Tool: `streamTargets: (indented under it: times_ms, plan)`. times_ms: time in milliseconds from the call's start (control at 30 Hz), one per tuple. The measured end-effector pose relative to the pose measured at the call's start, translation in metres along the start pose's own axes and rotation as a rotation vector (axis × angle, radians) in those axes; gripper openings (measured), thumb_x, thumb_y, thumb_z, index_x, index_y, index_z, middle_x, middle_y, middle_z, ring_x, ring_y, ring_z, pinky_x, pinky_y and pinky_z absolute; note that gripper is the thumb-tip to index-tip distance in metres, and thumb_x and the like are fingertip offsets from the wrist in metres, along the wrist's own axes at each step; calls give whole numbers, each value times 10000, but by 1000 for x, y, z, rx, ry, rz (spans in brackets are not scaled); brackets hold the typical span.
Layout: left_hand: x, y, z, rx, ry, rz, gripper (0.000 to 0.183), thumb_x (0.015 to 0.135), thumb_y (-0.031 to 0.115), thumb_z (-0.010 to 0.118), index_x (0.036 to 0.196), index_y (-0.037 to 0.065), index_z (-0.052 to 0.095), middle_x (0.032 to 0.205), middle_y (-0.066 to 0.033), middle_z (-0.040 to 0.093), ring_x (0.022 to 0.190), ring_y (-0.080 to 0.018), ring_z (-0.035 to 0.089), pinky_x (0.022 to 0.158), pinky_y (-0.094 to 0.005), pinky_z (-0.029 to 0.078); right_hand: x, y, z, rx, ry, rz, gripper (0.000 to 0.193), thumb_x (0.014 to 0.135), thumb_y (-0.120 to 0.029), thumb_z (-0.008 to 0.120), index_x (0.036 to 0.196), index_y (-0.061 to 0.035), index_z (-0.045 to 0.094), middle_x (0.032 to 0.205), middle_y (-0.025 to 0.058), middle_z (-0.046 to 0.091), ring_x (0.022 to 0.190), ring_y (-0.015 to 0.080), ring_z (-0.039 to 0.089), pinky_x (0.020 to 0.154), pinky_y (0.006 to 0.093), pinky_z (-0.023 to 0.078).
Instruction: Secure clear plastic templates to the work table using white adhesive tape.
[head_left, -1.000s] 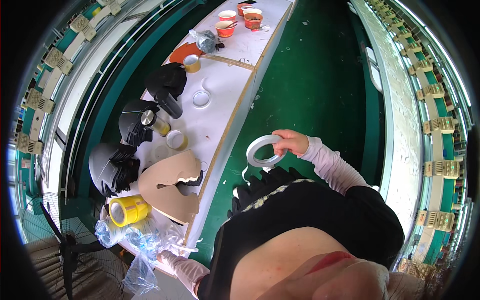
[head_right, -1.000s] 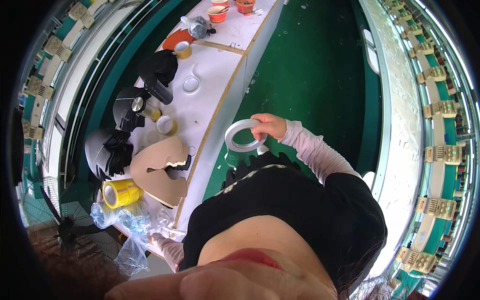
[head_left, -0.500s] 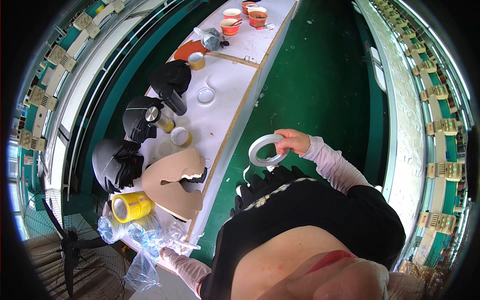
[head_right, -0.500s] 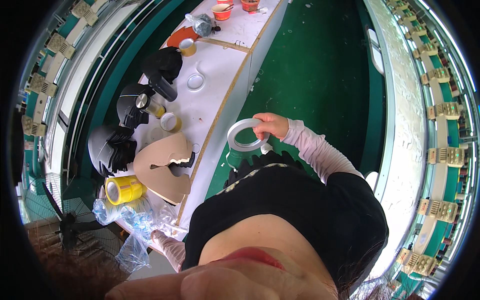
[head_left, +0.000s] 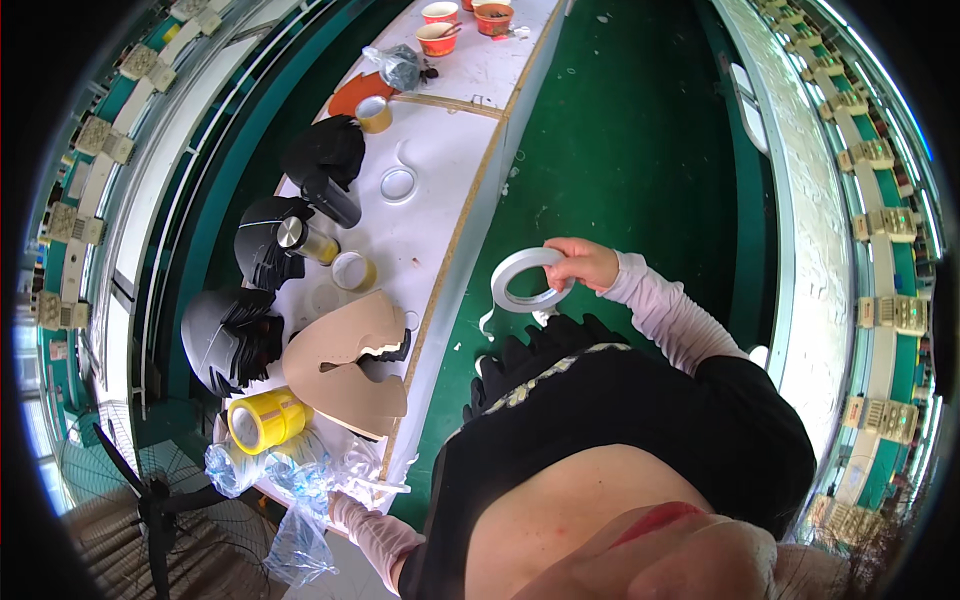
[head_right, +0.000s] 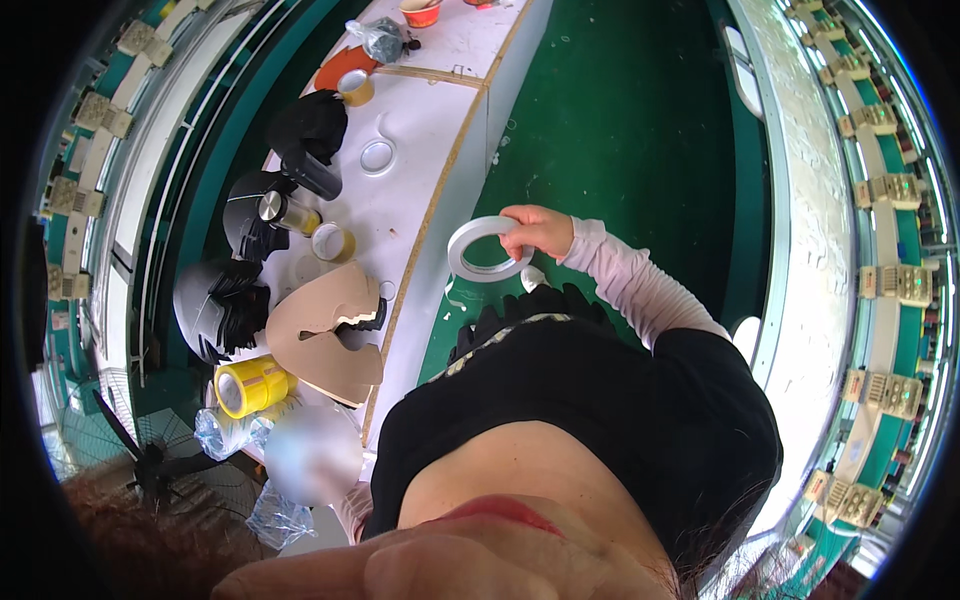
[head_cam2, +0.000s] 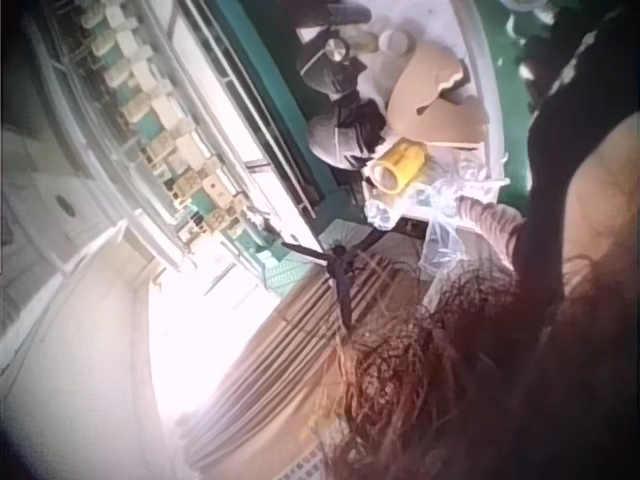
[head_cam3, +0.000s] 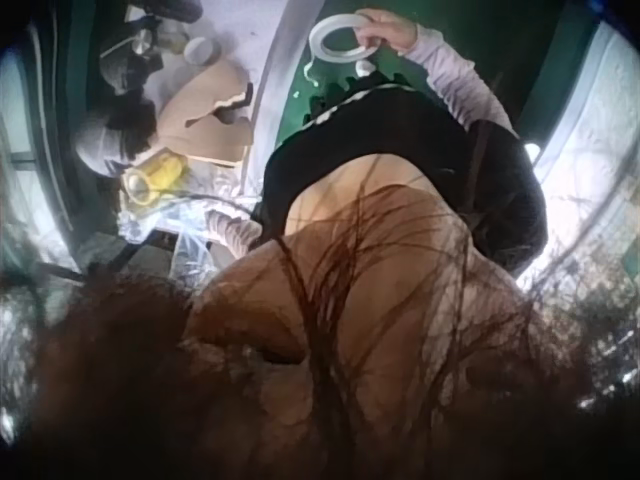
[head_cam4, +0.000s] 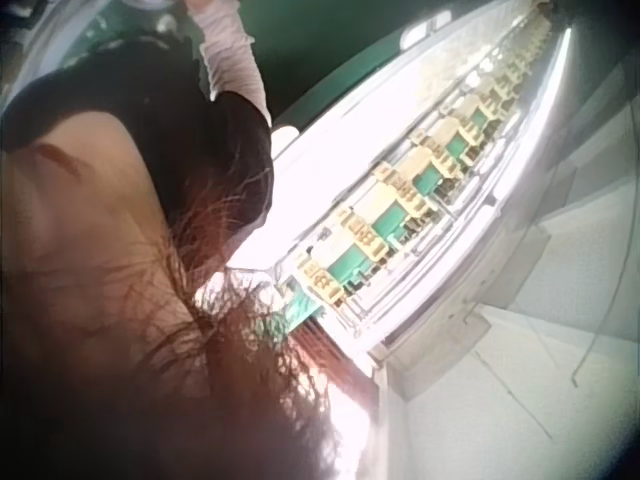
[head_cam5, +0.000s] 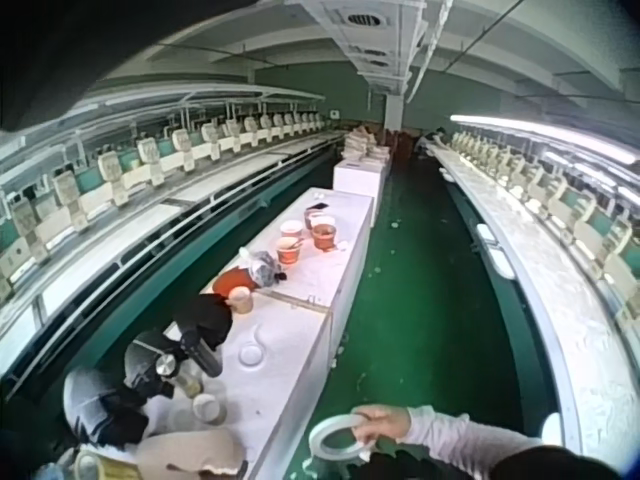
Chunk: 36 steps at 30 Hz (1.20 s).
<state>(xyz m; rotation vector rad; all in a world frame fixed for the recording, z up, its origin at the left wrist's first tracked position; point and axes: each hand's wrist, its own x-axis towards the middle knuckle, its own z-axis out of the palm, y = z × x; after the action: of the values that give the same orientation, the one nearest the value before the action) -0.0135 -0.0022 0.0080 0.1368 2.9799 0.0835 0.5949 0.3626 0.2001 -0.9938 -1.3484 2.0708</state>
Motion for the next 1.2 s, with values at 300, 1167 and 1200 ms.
streamTargets:
  times_ms: [300,1167,1200]
  plan:
    - [4,-2,-7,29,7,89,359,962,397,553,1076,96,711,1026,-156,720,941,-349,696,841,-460,538,-1,2,3,5,32,-12,135,898,-136,628,970,-25,603,779,25,611,704,106,591,674,264,468]
    - [-56,-6,-28,-222,9,597,292,969,281,521,1010,66,714,978,-219,696,946,-443,640,857,-501,510,109,50,318,-978,-494,-915,840,769,23,724,1475,76,272,1220,224,676,1022,393,677,874,409,543]
    - [-58,-7,-30,-229,69,627,208,950,215,578,994,72,723,948,-192,706,924,-416,656,840,-488,518,111,65,323,-1085,-483,-947,828,736,-65,787,1422,41,336,935,138,690,836,343,685,744,455,507]
